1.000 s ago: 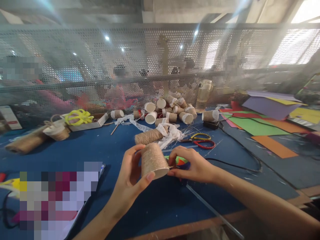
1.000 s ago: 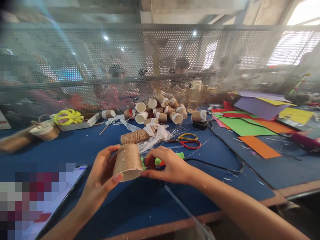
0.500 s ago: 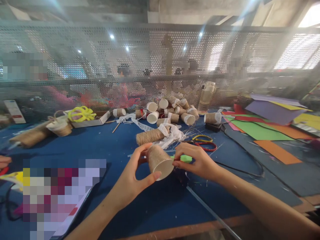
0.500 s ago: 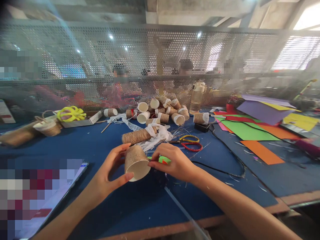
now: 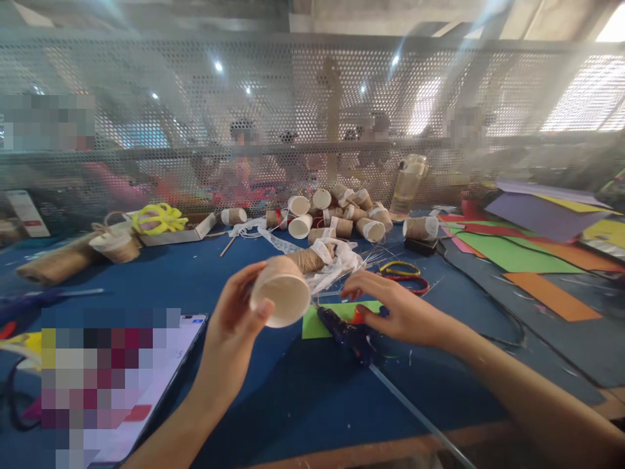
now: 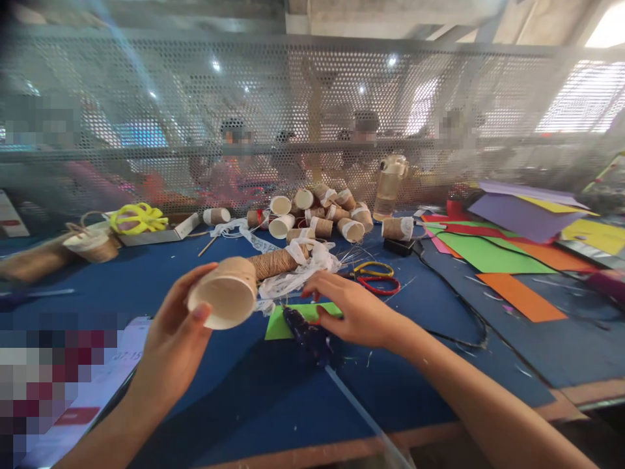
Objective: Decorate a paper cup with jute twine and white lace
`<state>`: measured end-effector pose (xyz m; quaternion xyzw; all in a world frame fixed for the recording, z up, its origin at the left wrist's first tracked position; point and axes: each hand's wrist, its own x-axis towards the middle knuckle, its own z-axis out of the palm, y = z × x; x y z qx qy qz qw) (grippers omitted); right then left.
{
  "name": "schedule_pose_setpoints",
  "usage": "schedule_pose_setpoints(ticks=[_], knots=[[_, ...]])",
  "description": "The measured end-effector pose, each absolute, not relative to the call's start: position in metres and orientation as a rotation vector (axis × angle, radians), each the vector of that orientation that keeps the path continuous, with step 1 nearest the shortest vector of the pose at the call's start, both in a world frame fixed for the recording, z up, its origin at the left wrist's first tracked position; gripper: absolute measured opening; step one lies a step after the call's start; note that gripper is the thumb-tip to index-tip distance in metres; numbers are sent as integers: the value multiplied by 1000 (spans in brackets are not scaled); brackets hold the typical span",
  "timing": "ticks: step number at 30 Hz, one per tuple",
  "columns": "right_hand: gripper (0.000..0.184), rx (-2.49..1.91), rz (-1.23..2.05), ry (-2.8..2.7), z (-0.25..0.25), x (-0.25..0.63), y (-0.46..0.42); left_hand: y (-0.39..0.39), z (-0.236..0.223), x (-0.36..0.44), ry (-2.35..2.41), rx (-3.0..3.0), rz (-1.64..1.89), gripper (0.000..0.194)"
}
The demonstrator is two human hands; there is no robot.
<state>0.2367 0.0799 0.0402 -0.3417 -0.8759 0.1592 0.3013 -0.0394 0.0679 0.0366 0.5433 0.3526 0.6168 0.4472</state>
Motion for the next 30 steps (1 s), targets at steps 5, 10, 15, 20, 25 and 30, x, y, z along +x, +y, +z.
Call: schedule_pose_setpoints(ticks=[5,10,15,20,25,30], knots=[[57,-1048,459,-2721,49,252,77,71,32,-45,815,1346,1700,44],[44,-1151,436,-2778,48,242,71,69,35,-42,812,1321,1649,44],[42,-1099,539,-2712,57,251,73,71,42,-38,751,1196,1855,33],[36,-855,846,-2357,71,275,75,72,40,-37,839,1222,1696,34],[39,-641,1100,-1816,58,272,75,65,41,-31,826,1330,1223,35],[25,-695,1136,-1670,44,247,71,62,42,-29,814,1366,1172,38]])
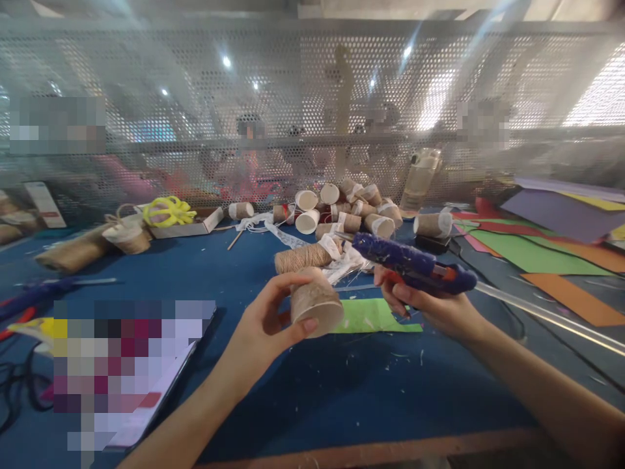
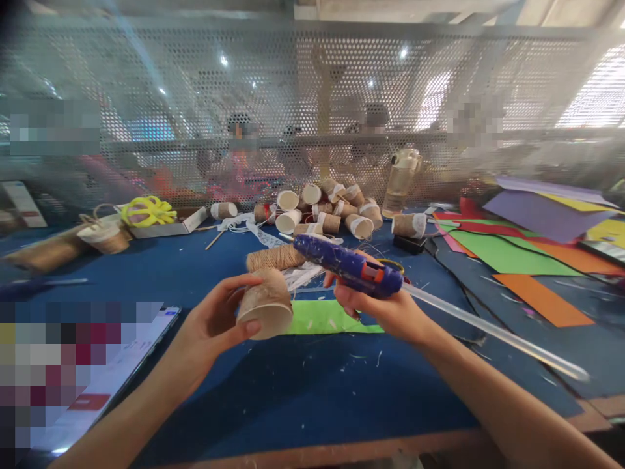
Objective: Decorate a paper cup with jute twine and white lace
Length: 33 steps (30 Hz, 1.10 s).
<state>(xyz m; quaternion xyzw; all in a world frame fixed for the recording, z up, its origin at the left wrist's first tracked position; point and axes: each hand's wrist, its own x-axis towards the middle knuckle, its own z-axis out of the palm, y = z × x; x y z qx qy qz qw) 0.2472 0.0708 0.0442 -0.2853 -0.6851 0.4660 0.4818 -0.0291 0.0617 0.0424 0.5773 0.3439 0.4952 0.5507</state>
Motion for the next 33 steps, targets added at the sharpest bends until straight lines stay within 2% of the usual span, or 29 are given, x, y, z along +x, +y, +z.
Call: schedule_pose_setpoints(ticks=[7,14,33], knots=[[31,-856,1094,-1650,33,242,69,63,39,-33,773,1394,1250,36],[27,-863,779,-1909,38,250,70,63,35,-36,741,1535,1364,36],[24,-855,625,-2053,42,255,76,61,33,-39,873,1695,1363,40]])
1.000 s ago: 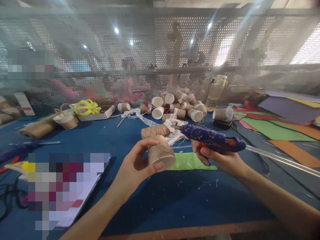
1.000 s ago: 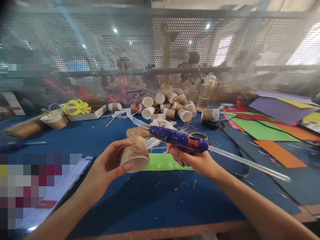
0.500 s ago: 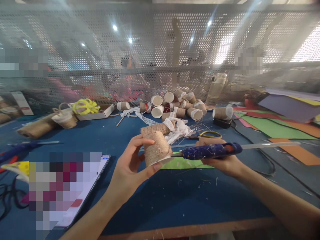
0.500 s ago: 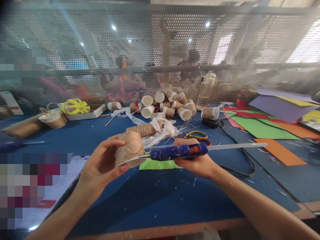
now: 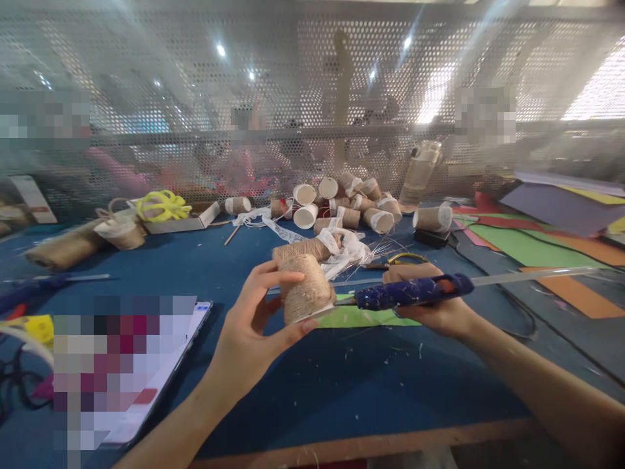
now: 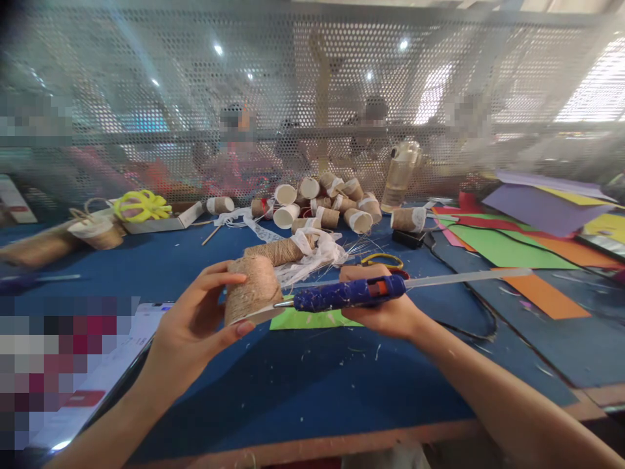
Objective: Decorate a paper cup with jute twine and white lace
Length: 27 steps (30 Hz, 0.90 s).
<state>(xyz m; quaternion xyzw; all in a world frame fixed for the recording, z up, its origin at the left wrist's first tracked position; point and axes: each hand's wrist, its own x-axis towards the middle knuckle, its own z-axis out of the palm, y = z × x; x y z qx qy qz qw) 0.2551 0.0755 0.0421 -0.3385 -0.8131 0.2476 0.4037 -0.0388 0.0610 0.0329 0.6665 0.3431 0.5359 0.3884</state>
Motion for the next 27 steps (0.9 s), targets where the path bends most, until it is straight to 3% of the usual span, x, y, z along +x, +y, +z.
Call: schedule_pose_setpoints(ticks=[16,27], knots=[[26,-846,569,-2086,46,251,73,59,30,-41,1033,1864,1309,42],[25,-901,549,-2067,46,256,74,64,34,-40,876,1737,1399,39]])
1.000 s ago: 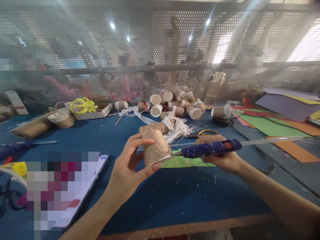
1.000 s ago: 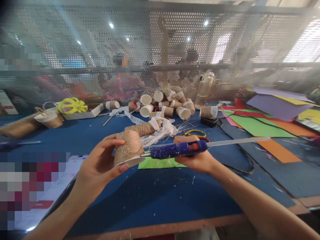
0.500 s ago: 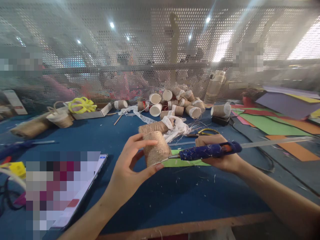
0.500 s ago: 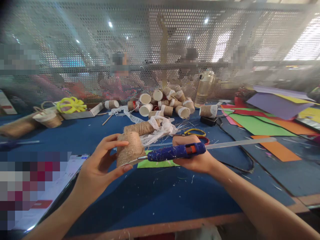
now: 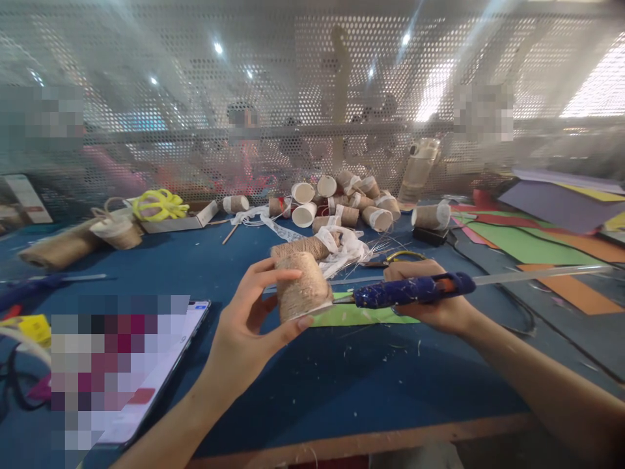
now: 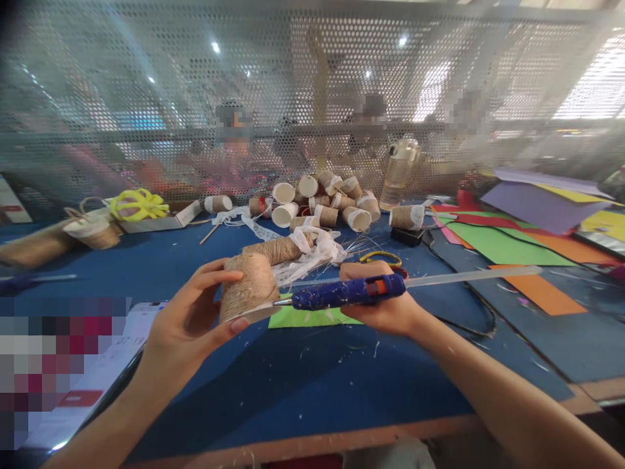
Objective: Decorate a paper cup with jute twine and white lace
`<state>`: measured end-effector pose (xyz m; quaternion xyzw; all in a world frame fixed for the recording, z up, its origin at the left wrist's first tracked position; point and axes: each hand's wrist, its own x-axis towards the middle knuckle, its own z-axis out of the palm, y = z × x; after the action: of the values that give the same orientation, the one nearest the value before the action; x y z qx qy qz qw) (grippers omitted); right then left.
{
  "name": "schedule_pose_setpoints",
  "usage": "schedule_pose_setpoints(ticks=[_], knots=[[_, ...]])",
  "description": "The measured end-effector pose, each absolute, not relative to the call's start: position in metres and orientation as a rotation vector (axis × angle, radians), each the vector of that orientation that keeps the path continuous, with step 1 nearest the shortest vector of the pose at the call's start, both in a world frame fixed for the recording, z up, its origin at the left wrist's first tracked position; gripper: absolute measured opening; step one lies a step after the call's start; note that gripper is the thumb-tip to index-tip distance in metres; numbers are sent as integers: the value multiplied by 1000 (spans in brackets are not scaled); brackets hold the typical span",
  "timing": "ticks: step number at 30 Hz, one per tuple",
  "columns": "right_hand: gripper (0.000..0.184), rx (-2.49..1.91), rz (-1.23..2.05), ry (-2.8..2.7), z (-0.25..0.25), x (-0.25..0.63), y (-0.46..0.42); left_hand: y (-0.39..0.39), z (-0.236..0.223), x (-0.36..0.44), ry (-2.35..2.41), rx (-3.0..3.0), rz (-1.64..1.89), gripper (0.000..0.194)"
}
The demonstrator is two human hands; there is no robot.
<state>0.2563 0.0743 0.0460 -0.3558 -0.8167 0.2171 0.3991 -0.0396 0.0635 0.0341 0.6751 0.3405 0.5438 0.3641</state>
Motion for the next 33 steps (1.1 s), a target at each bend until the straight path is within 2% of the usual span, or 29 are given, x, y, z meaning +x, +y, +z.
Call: schedule_pose_setpoints(ticks=[24,31,33], knots=[[26,-854,559,-2089,46,256,76,62,40,-34,767,1616,1411,35],[26,-949,496,-2297,47,260,81,62,42,-35,761,1522,1445,32],[20,-934,461,-2417,46,258,82,62,43,-35,743,1535,1449,32]])
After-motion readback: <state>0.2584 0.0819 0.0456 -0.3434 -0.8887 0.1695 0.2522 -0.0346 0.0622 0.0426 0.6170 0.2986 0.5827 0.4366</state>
